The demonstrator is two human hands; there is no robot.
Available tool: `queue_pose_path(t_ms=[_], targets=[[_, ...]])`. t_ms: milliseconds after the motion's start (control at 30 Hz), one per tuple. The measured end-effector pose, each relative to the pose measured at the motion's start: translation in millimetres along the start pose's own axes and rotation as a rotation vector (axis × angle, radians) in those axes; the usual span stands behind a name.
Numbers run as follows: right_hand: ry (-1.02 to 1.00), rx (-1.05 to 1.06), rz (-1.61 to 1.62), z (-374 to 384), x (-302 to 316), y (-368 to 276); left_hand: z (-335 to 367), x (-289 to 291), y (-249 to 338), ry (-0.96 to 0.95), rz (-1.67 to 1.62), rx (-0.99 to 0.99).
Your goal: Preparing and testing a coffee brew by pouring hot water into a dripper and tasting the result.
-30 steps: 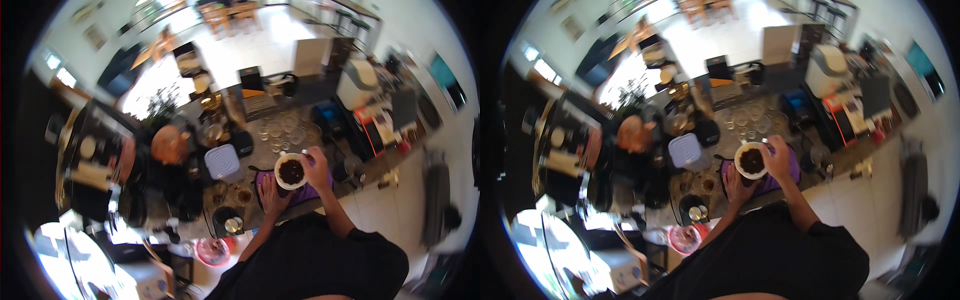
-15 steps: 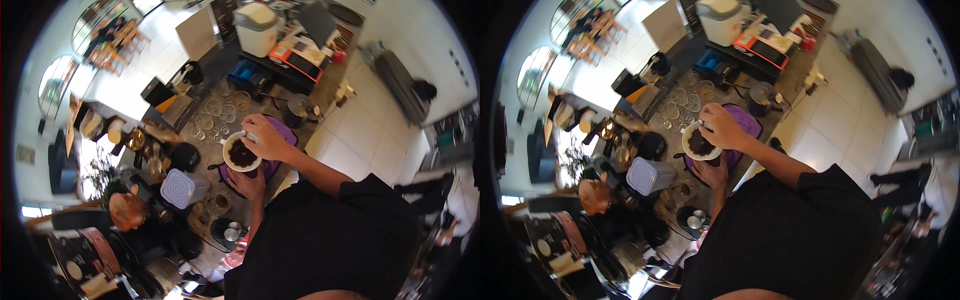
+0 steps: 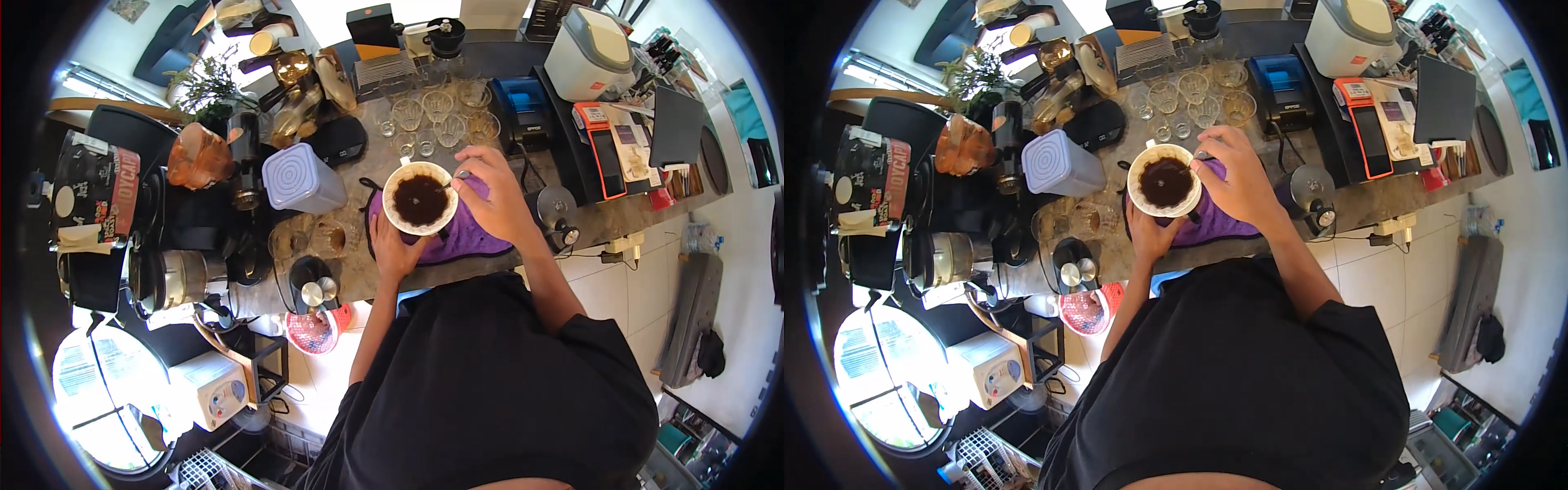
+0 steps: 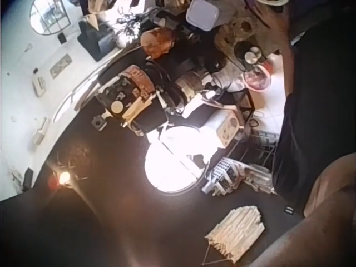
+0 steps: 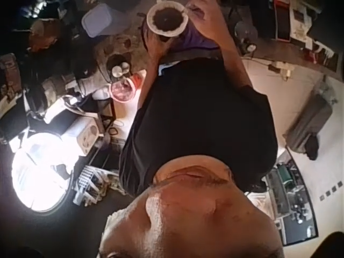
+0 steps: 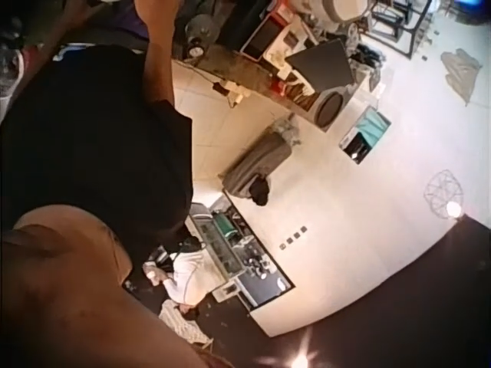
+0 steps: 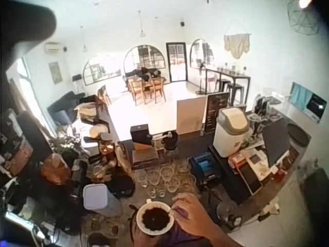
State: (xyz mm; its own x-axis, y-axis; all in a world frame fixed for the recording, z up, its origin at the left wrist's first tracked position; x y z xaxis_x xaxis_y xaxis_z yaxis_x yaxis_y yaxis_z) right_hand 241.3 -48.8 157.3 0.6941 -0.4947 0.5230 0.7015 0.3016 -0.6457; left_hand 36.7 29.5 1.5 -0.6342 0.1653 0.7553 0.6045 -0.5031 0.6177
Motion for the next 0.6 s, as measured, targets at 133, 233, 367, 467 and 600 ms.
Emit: queue_pose_path(t_ms=[133,233,367,467,600], targets=[[0.078,-0.044,-0.046,-12,-7,1,2,-2,2,-0.011,-0.045,-0.02],[0.138,-0.035,-0.112,-15,-8,5,5,-7,0,-0.036,-0.041,-0.021],[0.168,-0.052,-0.139,-20,-11,5,4,-7,-4,-0.027,-0.005,-0.004],[0.187,-0.056,-0.137,-23,-15,2,7,-6,-6,-0.037,0.013,-0.015],[0.214,-0.081,-0.136,-24,-19,-1,6,-9,-8,-0.009,-0.02,-0.023]])
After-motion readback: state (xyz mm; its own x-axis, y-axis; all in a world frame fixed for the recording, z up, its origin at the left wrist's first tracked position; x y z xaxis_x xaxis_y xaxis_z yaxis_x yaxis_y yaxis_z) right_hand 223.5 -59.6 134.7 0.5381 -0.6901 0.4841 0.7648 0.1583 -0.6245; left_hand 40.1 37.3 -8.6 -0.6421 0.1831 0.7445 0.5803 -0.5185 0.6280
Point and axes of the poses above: each hand's wrist, its own z-axis towards the middle knuckle, its own x-axis out of the back of the hand, y = z × x, the point moved 2 cm from there along z, towards the middle knuckle, and after that the axes turned 12 degrees about x, right-handed, at the moved point
